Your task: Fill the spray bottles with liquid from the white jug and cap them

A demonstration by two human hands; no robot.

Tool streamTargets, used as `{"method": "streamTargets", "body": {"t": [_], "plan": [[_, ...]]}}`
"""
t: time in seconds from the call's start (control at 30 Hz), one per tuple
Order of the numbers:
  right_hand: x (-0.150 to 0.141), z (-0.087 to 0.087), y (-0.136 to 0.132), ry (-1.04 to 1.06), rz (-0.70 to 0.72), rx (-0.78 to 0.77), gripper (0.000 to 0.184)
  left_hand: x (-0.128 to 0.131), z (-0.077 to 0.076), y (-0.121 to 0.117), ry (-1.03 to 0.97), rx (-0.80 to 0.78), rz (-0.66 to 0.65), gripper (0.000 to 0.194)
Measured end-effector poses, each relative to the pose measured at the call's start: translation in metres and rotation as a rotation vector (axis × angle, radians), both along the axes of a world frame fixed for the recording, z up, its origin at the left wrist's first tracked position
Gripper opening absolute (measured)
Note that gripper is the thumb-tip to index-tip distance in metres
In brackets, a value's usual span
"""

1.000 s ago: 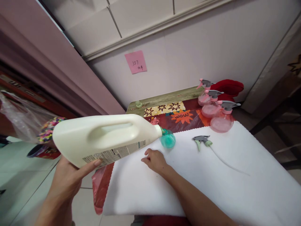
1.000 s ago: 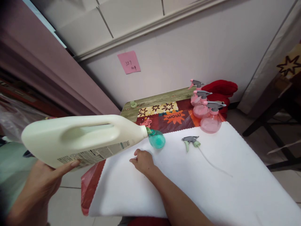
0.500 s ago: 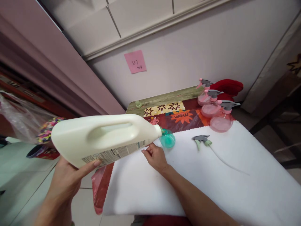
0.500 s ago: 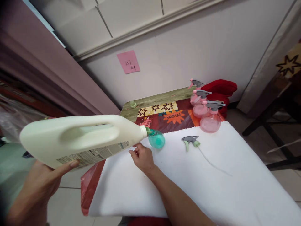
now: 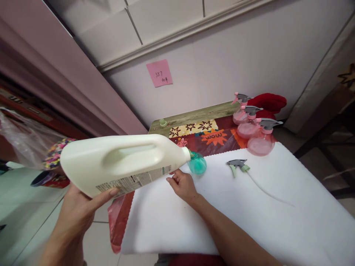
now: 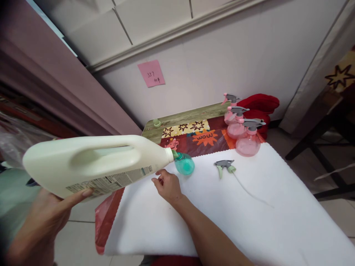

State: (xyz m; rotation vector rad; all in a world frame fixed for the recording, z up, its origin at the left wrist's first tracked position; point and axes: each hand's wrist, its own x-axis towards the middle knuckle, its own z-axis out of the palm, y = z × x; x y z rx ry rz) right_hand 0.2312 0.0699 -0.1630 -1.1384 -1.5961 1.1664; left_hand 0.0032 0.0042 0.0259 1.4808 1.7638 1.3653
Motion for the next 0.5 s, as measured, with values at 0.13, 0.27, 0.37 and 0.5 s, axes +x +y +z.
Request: {"method": "streamTargets", "body": {"t": [0.13, 0.27, 0.37, 0.5], "plan": [[0.000, 0.000, 0.000, 0.000, -0.008, 0.018, 0.022, -0.005, -0.001, -0.001, -0.041, -0.026, -0.014, 0.071], [0.000, -0.002, 0.000, 0.006, -0.017, 0.038, 0.021, -0.003, 0.000, -0.001, -0.028, -0.035, -0.009, 0.071], [-0.002, -0.004, 0.000, 0.025, -0.028, 0.049, 0.020, 0.002, 0.003, 0.000, -0.015, -0.033, 0.017, 0.074], [-0.003, -0.008, 0.001, 0.087, -0.039, 0.063, 0.020, 0.005, 0.005, 0.000, -0.029, -0.025, 0.028, 0.079]]}}
